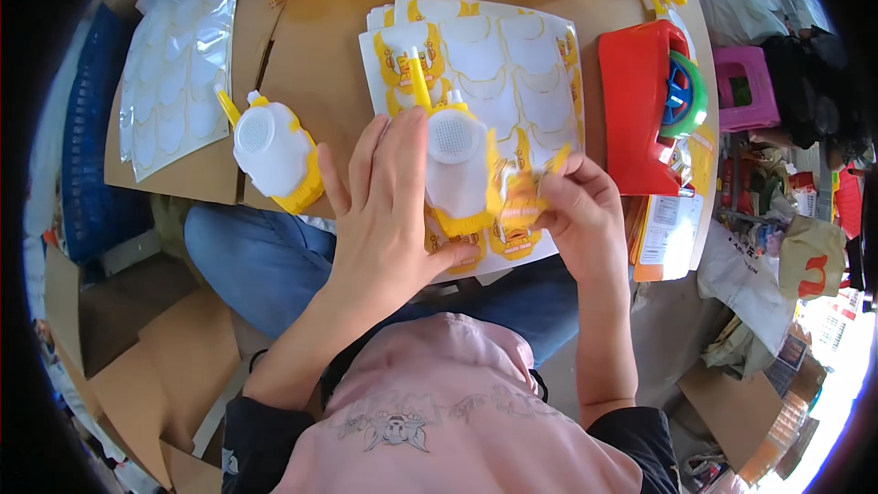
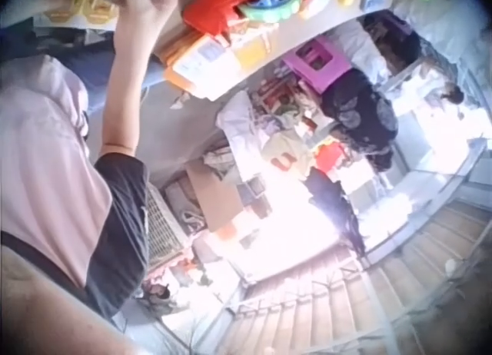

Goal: Applying decorative labels and stickers to plastic toy walkie-talkies at a factory workbench.

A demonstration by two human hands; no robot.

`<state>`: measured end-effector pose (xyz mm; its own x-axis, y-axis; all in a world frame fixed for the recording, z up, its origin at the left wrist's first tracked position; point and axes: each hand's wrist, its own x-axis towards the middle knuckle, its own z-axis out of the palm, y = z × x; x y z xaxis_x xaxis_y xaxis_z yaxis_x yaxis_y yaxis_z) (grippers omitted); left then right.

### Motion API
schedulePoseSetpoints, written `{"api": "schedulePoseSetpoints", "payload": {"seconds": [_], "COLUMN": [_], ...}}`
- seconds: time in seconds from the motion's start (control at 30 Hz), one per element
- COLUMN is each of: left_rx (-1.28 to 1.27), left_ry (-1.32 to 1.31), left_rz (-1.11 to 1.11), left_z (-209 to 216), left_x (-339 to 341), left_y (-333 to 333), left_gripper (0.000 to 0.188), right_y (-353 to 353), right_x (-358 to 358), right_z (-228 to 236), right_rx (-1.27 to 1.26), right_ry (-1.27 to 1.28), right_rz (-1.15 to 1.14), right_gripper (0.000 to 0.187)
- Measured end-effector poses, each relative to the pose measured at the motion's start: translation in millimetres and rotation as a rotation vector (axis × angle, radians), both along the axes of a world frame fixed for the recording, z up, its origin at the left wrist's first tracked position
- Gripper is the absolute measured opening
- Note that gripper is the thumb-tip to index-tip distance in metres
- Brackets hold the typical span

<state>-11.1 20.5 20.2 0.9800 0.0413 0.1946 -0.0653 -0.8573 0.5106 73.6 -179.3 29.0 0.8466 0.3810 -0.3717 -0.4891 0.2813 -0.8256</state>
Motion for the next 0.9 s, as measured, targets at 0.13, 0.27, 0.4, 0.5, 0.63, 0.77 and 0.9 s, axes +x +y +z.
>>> {"api": "schedulePoseSetpoints", "payload": {"seconds": [0.13,0.27,0.4,0.5,0.63,0.77,0.9], "left_rx": [-0.185,-0.333,-0.371,-0.427,-0.459,-0.46,-0.473], "left_ry": [-0.033,-0.061,-0.101,-0.139,-0.16,-0.136,-0.17], "left_rz": [0.006,-0.004,-0.002,-0.005,-0.006,0.004,-0.001], "left_z": [-16.0,-24.5,-29.9,-33.9,-34.4,-34.5,-36.0], "left_x": [-6.8,-4.7,-3.3,-3.7,-3.8,-4.8,-4.7], "left_y": [0.4,4.3,5.9,5.5,5.1,6.2,6.1], "left_gripper": [0.13,0.129,0.126,0.126,0.12,0.113,0.11], "right_y": [8.1,24.9,33.9,34.0,32.1,33.1,32.2], "right_x": [0.1,7.3,12.0,12.2,10.8,11.5,11.8], "right_z": [10.0,18.2,18.3,14.9,13.6,12.0,11.9], "right_rx": [-0.198,-0.337,-0.395,-0.436,-0.472,-0.494,-0.501], "right_ry": [-0.025,-0.094,-0.117,-0.145,-0.138,-0.137,-0.138], "right_rz": [0.121,0.167,0.168,0.172,0.154,0.144,0.145], "right_gripper": [0.014,0.017,0.018,0.018,0.018,0.018,0.018]}}
